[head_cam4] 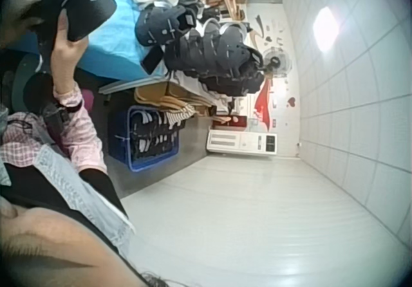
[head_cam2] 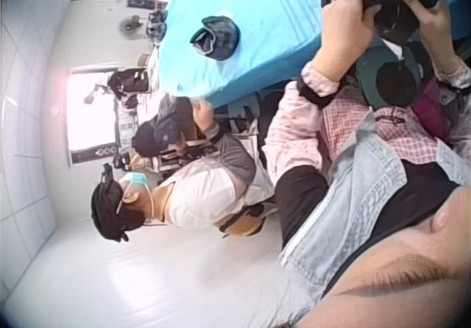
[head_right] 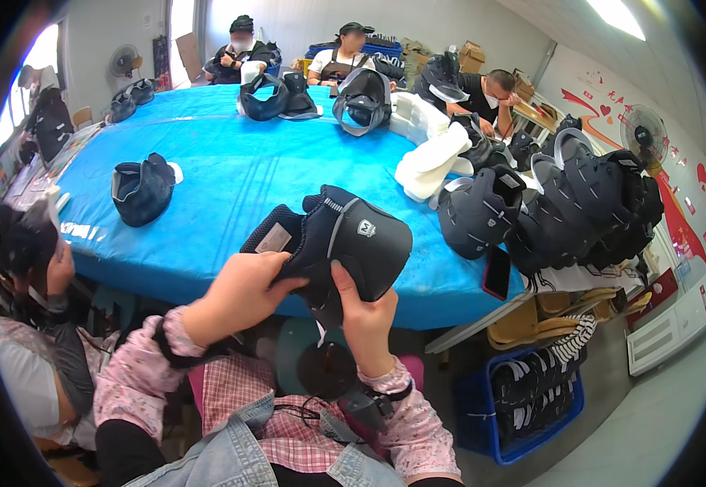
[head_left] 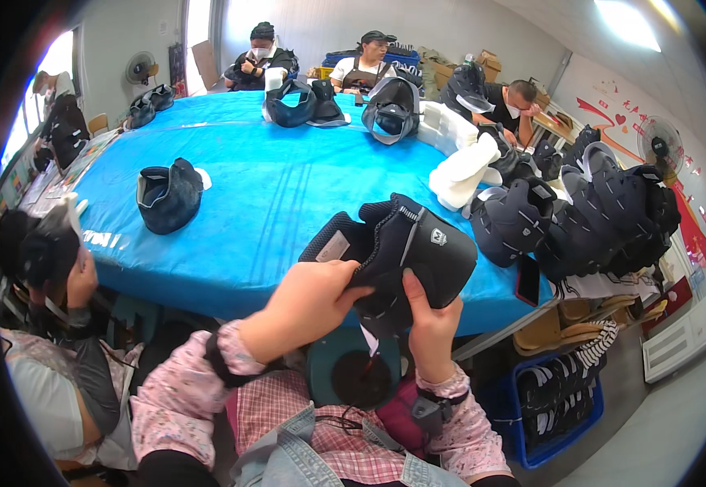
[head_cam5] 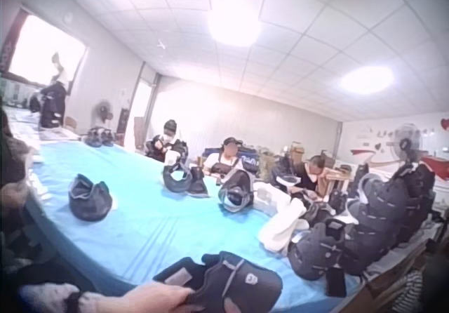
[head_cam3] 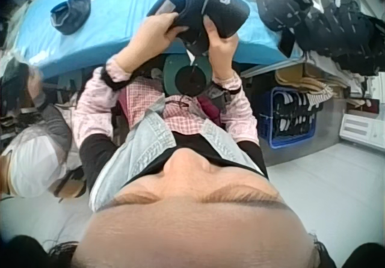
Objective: Manually assembling the internal padding and outer components of a shoe or boot in a workshop environment.
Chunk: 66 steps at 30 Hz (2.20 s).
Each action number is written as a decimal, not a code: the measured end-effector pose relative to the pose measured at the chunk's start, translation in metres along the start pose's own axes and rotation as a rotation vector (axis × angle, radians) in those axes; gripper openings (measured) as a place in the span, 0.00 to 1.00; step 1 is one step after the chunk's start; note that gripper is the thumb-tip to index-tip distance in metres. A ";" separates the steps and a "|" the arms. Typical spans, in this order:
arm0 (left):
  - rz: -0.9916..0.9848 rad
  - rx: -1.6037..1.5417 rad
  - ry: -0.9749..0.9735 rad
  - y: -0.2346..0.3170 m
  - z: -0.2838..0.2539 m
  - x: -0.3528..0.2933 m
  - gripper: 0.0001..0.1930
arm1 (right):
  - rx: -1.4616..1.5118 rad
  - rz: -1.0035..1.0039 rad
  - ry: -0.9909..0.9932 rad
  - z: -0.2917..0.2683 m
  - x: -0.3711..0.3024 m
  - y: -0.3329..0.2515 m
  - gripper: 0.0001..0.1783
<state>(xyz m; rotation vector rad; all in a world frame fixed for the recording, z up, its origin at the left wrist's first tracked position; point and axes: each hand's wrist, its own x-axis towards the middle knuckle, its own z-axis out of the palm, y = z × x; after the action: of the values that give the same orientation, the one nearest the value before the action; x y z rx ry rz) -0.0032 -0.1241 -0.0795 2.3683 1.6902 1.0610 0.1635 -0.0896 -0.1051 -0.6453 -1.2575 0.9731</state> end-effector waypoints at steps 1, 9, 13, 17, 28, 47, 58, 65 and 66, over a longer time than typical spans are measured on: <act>0.073 -0.166 -0.038 0.000 -0.014 0.000 0.19 | 0.117 0.134 -0.079 -0.003 0.001 -0.007 0.11; -0.139 -0.577 -0.349 -0.003 -0.054 0.018 0.16 | 0.306 0.362 -0.398 0.012 0.001 -0.027 0.13; 0.080 -0.085 0.356 0.018 -0.020 0.024 0.12 | -0.012 -0.233 -0.023 0.035 0.009 0.001 0.11; 0.062 -0.302 0.256 0.023 -0.042 0.029 0.14 | -0.056 -0.260 -0.116 0.027 0.033 -0.015 0.11; 0.114 -0.361 0.191 0.018 -0.059 0.040 0.13 | 0.006 -0.309 -0.083 0.043 0.013 -0.056 0.12; 0.027 -0.305 0.190 0.008 -0.059 0.044 0.12 | 0.493 0.191 -0.286 0.027 0.049 -0.049 0.14; 0.070 -0.385 0.137 0.000 -0.049 0.056 0.19 | 0.370 -0.056 -0.204 0.023 0.062 -0.018 0.14; -0.074 -0.729 -0.262 0.003 -0.074 0.062 0.25 | 0.930 0.334 -0.622 -0.010 0.061 -0.043 0.21; 0.004 -0.685 -0.248 0.008 -0.076 0.058 0.24 | 0.968 0.371 -0.552 -0.008 0.061 -0.052 0.22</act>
<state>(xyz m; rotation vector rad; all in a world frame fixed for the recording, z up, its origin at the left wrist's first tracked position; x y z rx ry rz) -0.0288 -0.1034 0.0112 1.9487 1.0167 1.0661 0.1849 -0.0594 -0.0330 0.1892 -0.9527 1.9709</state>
